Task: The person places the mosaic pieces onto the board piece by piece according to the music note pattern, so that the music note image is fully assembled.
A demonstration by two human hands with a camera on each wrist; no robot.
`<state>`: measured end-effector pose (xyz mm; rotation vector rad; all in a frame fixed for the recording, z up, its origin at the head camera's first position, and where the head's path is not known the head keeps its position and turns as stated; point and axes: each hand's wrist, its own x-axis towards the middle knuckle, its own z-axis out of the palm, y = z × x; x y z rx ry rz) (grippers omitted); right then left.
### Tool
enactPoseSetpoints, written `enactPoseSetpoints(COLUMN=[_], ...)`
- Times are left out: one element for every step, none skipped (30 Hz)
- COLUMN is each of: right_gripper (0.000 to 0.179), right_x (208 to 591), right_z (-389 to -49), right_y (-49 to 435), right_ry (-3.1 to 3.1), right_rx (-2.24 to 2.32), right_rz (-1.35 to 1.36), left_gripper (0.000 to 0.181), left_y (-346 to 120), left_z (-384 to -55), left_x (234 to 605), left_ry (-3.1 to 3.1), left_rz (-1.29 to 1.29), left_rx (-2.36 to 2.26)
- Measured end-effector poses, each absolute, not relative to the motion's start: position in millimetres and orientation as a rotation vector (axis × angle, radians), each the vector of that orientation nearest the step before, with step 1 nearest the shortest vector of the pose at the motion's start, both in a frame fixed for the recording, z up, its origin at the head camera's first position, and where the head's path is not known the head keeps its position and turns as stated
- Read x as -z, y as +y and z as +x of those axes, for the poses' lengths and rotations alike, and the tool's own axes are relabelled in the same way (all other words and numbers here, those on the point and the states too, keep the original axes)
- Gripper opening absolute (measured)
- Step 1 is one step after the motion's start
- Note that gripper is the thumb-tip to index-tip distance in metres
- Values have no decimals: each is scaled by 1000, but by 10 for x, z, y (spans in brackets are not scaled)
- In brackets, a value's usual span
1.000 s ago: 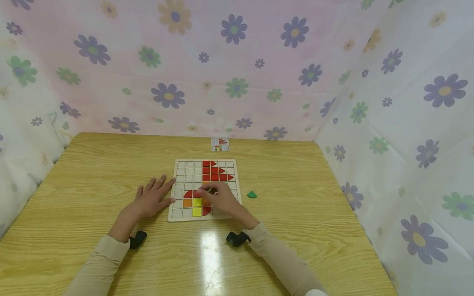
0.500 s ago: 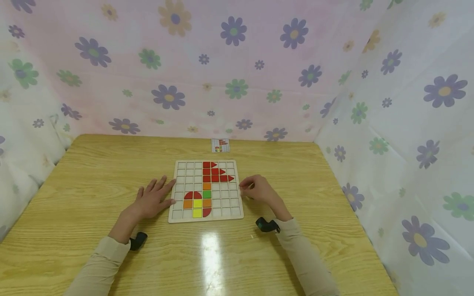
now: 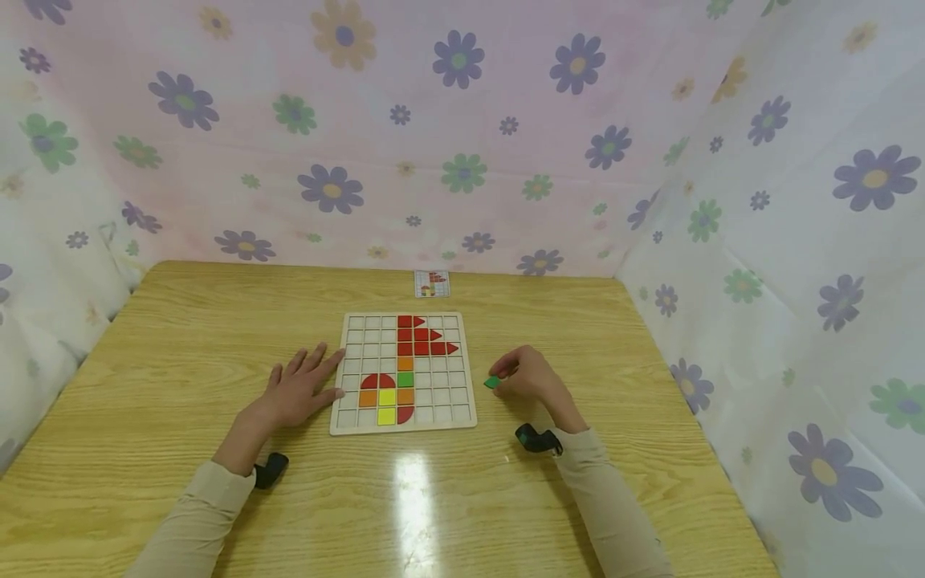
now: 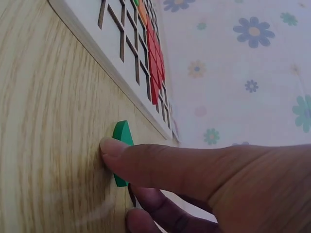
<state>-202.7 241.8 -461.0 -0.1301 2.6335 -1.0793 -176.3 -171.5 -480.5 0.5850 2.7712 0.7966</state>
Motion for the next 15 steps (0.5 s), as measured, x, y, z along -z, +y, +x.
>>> enactPoseSetpoints(right_gripper=[23, 22, 22, 21, 21, 21, 20, 20, 20, 20, 21, 21, 22, 22, 22], right_x=[4615, 4615, 4613, 4611, 4609, 4606, 4604, 4602, 4604, 4607, 4613, 4616, 4620, 4623, 4628], right_z=[-2023, -2019, -2014, -2009, -2006, -2002, -1999, -1998, -1997, -1996, -1996, -1995, -1996, -1996, -1996], right_y=[2417, 2417, 2414, 2412, 2409, 2405, 2399, 2397, 2394, 2392, 2390, 2388, 2385, 2385, 2381], right_ry=[2640, 2647, 2657, 2667, 2676, 2688, 2699, 2703, 2709, 2712, 2715, 2718, 2719, 2715, 2717], right_rx=[1081, 1079, 1076, 1071, 1065, 1058, 1049, 1048, 1047, 1048, 1050, 1052, 1055, 1063, 1063], right_rz=[-131, -132, -129, -129, -126, -135, -130, -125, -122, -125, -122, -123, -116, -116, -115], left_gripper=[69, 69, 69, 69, 69, 69, 69, 69, 69, 68, 68, 68, 68, 68, 69], left_y=[-1716, -1716, -1714, -1708, -1703, -1699, -1694, -1691, -1687, -1687, -1688, -1689, -1691, -1693, -1694], left_z=[-1764, -1764, -1763, -1762, -1759, -1757, -1757, -1757, -1756, -1756, -1757, -1758, -1760, -1759, -1757], left_x=[4810, 4810, 4804, 4793, 4783, 4767, 4760, 4753, 4745, 4744, 4746, 4746, 4748, 4746, 4741], left_ry=[2771, 2773, 2770, 2770, 2767, 2771, 2771, 2772, 2770, 2773, 2771, 2772, 2766, 2765, 2762], left_rz=[585, 586, 580, 576, 568, 566, 560, 557, 553, 553, 553, 555, 554, 556, 557], left_rx=[-800, -796, -796, -789, -780, -768, -753, -739, -732, -728, -729, -734, -740, -745, -750])
